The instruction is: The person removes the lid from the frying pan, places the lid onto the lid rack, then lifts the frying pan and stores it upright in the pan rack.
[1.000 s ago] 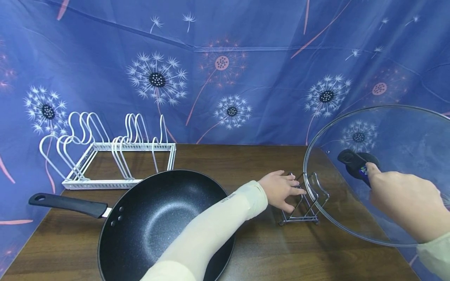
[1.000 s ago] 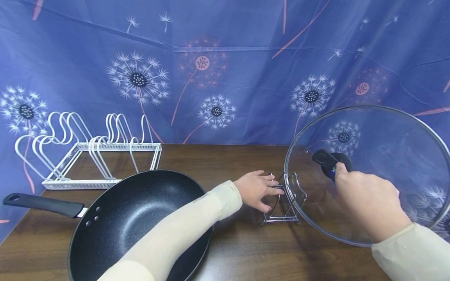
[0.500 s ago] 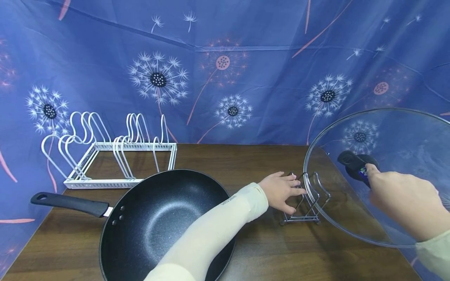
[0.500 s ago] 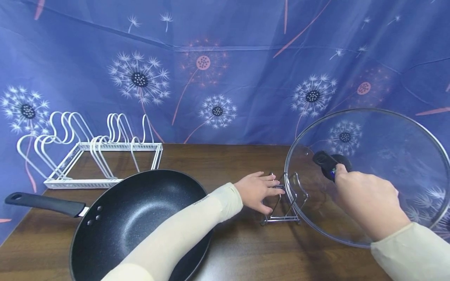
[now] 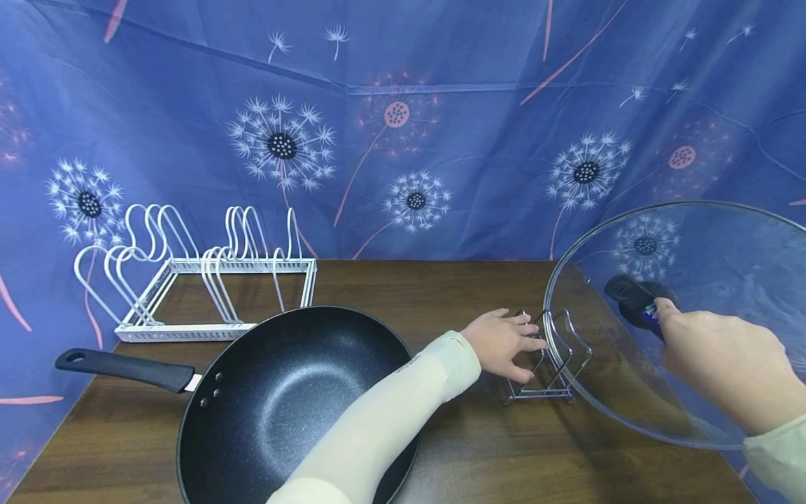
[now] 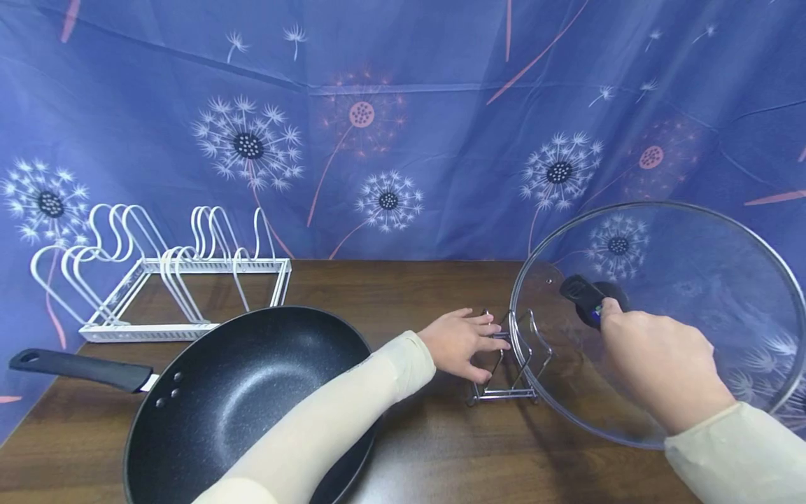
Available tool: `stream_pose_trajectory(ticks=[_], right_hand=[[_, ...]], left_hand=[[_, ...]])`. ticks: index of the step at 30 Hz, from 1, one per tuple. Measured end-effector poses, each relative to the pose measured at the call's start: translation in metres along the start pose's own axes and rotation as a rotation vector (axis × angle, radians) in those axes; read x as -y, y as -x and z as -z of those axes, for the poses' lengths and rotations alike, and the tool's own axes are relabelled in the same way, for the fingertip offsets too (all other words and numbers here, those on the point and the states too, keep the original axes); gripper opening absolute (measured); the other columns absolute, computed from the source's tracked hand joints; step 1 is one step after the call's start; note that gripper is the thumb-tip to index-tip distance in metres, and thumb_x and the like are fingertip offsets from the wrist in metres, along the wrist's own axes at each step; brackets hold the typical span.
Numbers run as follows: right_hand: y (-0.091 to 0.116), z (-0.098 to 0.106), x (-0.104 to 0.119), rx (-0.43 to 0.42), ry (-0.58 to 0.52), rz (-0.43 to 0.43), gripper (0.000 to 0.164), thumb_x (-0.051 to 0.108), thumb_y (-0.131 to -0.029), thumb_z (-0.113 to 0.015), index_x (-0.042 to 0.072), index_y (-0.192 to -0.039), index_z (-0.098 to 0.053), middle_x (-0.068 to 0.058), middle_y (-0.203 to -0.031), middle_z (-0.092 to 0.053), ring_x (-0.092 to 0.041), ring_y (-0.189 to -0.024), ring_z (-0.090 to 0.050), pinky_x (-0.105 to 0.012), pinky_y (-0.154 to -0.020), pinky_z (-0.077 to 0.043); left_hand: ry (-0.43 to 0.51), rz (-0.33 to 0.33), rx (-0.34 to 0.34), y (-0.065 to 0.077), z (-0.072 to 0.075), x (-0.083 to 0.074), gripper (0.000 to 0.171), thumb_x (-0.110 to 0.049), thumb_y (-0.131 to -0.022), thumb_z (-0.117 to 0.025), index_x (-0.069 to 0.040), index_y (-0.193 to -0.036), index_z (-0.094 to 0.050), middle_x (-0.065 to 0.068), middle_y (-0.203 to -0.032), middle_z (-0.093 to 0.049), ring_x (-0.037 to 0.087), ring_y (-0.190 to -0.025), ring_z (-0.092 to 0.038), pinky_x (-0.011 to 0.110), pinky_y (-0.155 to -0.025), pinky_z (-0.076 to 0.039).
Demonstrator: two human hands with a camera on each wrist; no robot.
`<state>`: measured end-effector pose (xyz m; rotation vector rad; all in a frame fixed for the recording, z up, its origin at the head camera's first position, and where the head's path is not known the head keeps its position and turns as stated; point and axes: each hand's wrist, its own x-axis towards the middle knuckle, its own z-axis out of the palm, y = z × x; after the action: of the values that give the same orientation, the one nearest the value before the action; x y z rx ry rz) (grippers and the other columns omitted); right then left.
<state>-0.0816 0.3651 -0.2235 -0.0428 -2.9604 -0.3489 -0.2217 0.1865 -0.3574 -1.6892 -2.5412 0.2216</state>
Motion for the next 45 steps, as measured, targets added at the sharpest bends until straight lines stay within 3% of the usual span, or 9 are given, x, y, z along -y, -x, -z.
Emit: stream_pose_trajectory(ticks=[7, 13, 19, 25, 30, 37, 45], right_hand=[[-0.003, -0.002, 0.002, -0.038, -0.02, 0.025, 0.042, -0.005, -0.067, -0.064, -0.013, -0.105, -0.05, 0.0, -0.048, -0.039, -0.023, -0.039, -0.037, -0.041, -0.032, -0.03], [-0.005, -0.008, 0.001, -0.132, -0.035, 0.055, 0.039, -0.006, -0.062, -0.063, -0.01, -0.1, -0.051, 0.001, -0.046, -0.037, -0.022, -0.037, -0.035, -0.042, -0.03, -0.027], [-0.005, -0.01, 0.0, -0.103, -0.012, 0.074, 0.043, -0.006, -0.063, -0.065, -0.015, -0.102, -0.05, 0.002, -0.046, -0.036, -0.019, -0.037, -0.034, -0.037, -0.03, -0.029], [-0.006, -0.01, 0.003, -0.163, -0.016, 0.095, 0.038, -0.007, -0.061, -0.064, -0.013, -0.096, -0.051, 0.003, -0.045, -0.034, -0.02, -0.036, -0.033, -0.041, -0.029, -0.028], [-0.008, -0.01, 0.002, -0.06, -0.023, 0.056, 0.036, -0.006, -0.067, -0.062, -0.014, -0.1, -0.05, 0.002, -0.047, -0.037, -0.021, -0.039, -0.036, -0.04, -0.032, -0.03], [-0.006, -0.017, -0.003, -0.078, 0.01, 0.087, 0.039, -0.008, -0.066, -0.067, -0.016, -0.102, -0.053, 0.001, -0.049, -0.038, -0.019, -0.039, -0.036, -0.039, -0.031, -0.031], [-0.01, -0.017, -0.004, 0.052, 0.012, 0.052, 0.048, -0.004, -0.069, -0.07, -0.019, -0.109, -0.05, -0.002, -0.053, -0.042, -0.02, -0.042, -0.039, -0.038, -0.035, -0.034]], left_hand=[[-0.002, 0.008, -0.033, 0.003, -0.001, 0.006, 0.058, -0.062, -0.091, -0.045, -0.041, -0.144, -0.039, -0.014, -0.149, -0.036, 0.005, -0.141, -0.023, 0.032, -0.113, -0.02], [0.048, 0.024, -0.031, 0.008, -0.002, 0.009, 0.059, -0.06, -0.091, -0.048, -0.04, -0.145, -0.039, -0.013, -0.149, -0.035, 0.005, -0.141, -0.02, 0.032, -0.113, -0.02], [0.048, 0.028, -0.03, 0.008, -0.002, 0.009, 0.06, -0.061, -0.091, -0.046, -0.04, -0.146, -0.037, -0.015, -0.15, -0.032, 0.003, -0.141, -0.018, 0.031, -0.113, -0.02], [0.051, 0.044, -0.015, 0.008, -0.004, 0.007, 0.061, -0.062, -0.091, -0.045, -0.041, -0.146, -0.034, -0.016, -0.151, -0.031, 0.003, -0.142, -0.016, 0.03, -0.113, -0.019], [0.05, 0.052, -0.005, 0.007, -0.003, 0.004, 0.061, -0.063, -0.09, -0.045, -0.043, -0.146, -0.034, -0.017, -0.151, -0.03, 0.002, -0.142, -0.015, 0.03, -0.113, -0.02], [0.026, 0.05, -0.007, 0.007, -0.003, -0.002, 0.062, -0.064, -0.09, -0.045, -0.042, -0.147, -0.032, -0.018, -0.151, -0.029, 0.001, -0.141, -0.015, 0.03, -0.113, -0.019], [-0.024, 0.054, 0.022, 0.008, -0.005, -0.008, 0.071, -0.067, -0.087, -0.045, -0.045, -0.15, -0.02, -0.02, -0.154, -0.022, 0.001, -0.142, -0.009, 0.03, -0.114, -0.016]])
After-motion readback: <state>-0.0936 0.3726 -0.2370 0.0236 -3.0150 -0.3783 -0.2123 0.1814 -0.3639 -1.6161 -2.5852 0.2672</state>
